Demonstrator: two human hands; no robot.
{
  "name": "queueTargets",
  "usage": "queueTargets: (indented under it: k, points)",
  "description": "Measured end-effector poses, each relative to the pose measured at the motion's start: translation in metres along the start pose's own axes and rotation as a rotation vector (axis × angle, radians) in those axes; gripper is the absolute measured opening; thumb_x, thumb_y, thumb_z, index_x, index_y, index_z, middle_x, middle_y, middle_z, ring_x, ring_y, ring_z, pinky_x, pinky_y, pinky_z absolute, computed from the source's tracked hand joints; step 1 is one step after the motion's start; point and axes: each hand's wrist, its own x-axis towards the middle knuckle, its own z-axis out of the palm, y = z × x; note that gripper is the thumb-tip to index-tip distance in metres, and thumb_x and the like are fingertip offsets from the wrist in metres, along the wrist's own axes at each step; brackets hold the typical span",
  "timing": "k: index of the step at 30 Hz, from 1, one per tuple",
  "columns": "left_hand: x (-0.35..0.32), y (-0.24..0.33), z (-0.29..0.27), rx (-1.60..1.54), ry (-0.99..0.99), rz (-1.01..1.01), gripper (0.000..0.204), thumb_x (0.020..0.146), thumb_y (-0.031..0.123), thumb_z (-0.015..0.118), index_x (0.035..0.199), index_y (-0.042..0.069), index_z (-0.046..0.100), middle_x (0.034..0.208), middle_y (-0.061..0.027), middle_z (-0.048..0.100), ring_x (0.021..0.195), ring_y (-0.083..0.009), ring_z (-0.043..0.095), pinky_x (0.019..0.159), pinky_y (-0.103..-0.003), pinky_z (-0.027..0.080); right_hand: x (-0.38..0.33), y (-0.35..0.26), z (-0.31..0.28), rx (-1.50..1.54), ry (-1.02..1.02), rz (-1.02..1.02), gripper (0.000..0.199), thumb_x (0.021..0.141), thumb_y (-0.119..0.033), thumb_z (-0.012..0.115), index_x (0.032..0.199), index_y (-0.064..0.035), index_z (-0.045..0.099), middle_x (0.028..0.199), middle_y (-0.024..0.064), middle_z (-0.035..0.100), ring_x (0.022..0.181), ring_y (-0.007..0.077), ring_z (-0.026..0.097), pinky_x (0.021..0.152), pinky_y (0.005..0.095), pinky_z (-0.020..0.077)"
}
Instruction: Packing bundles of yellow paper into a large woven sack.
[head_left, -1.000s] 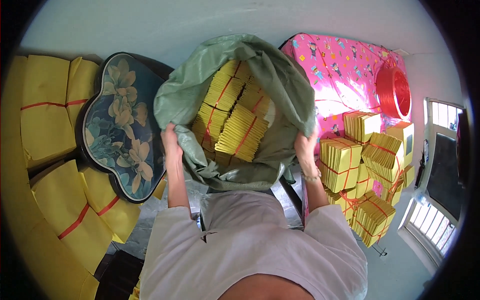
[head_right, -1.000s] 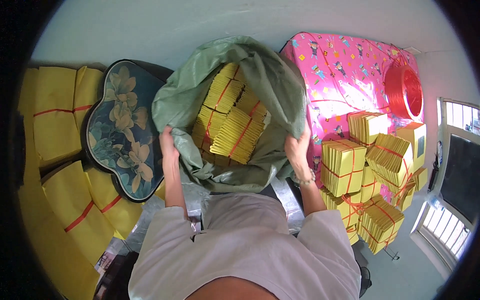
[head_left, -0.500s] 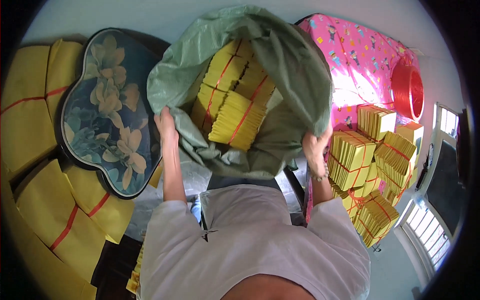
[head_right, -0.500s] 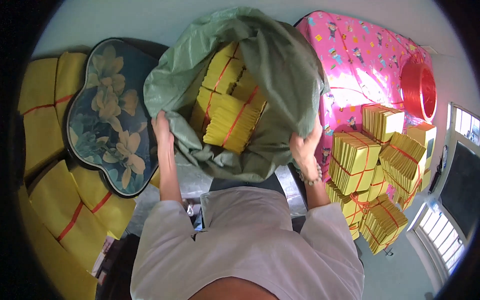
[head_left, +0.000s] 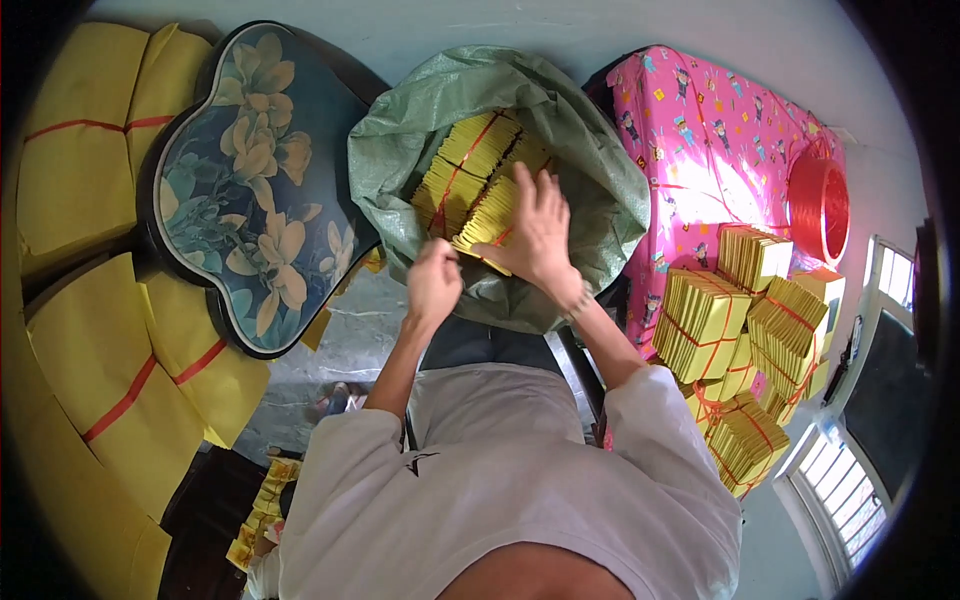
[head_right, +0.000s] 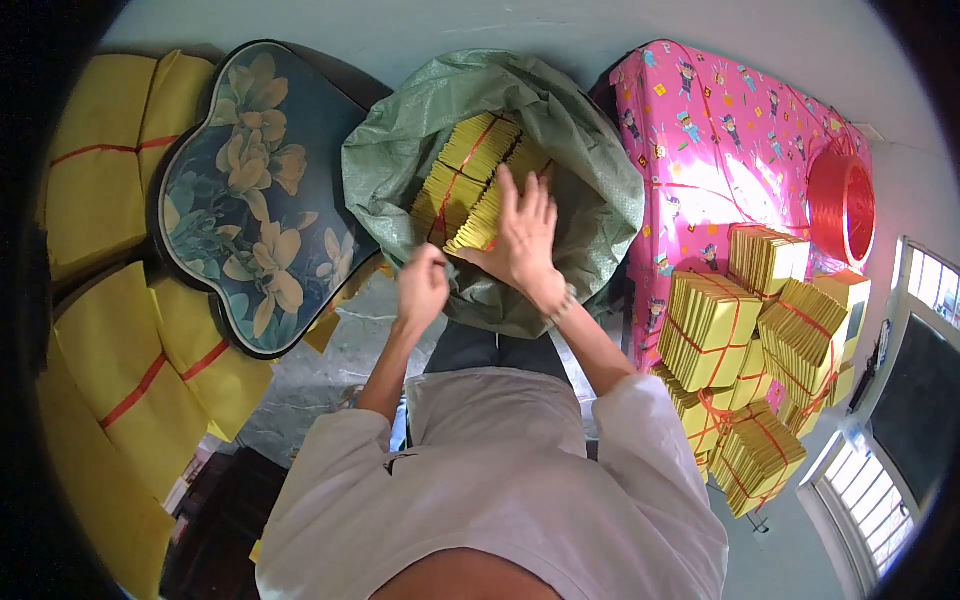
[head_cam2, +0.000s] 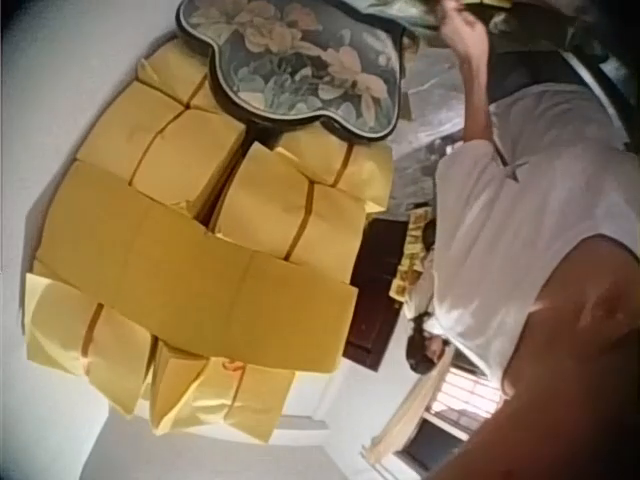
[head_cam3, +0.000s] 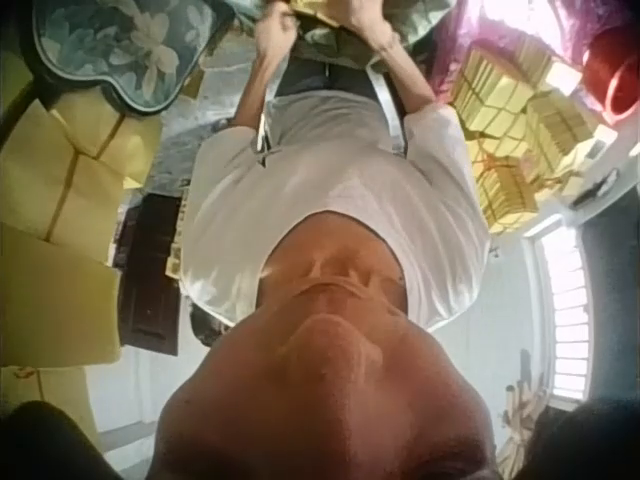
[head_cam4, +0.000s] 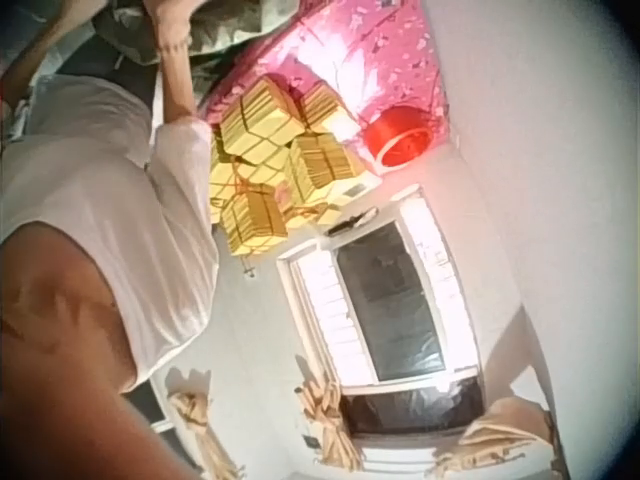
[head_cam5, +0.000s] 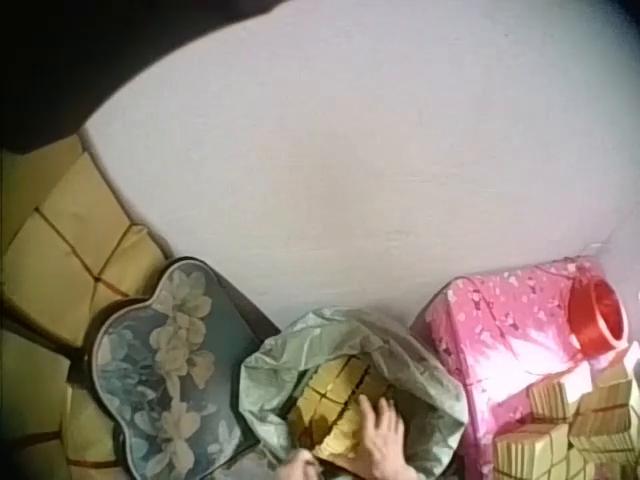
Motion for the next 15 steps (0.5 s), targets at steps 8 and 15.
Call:
queueTargets:
  k: [8,15]
  points:
    - [0.001,-0.066,0.069,0.515,-0.168,0.364,0.032,0.069,0.014,0.062,0.097,0.0,0.061,0.099,-0.0156,0.055,0.095,-0.0311,0.052,0.079,-0.042,0.042,-0.012,0.024,0.074,-0.109,-0.28,0.02,0.133,0.04,-0.05,0.083,0.146,-0.015,0.01,0.14,0.0345,0.014,0.129,0.0524,0.019,0.102,0.0642,0.018]
    - [-0.009,-0.065,0.086,0.618,-0.279,0.194,0.06,0.066,0.018,0.067,0.119,-0.001,0.048,0.115,-0.0149,0.05,0.102,-0.0298,0.05,0.085,-0.039,0.041,-0.007,0.044,0.089,-0.151,-0.209,-0.032,0.125,0.043,-0.044,0.08,0.146,-0.0164,0.014,0.129,0.031,0.027,0.121,0.0507,0.028,0.099,0.063,0.022]
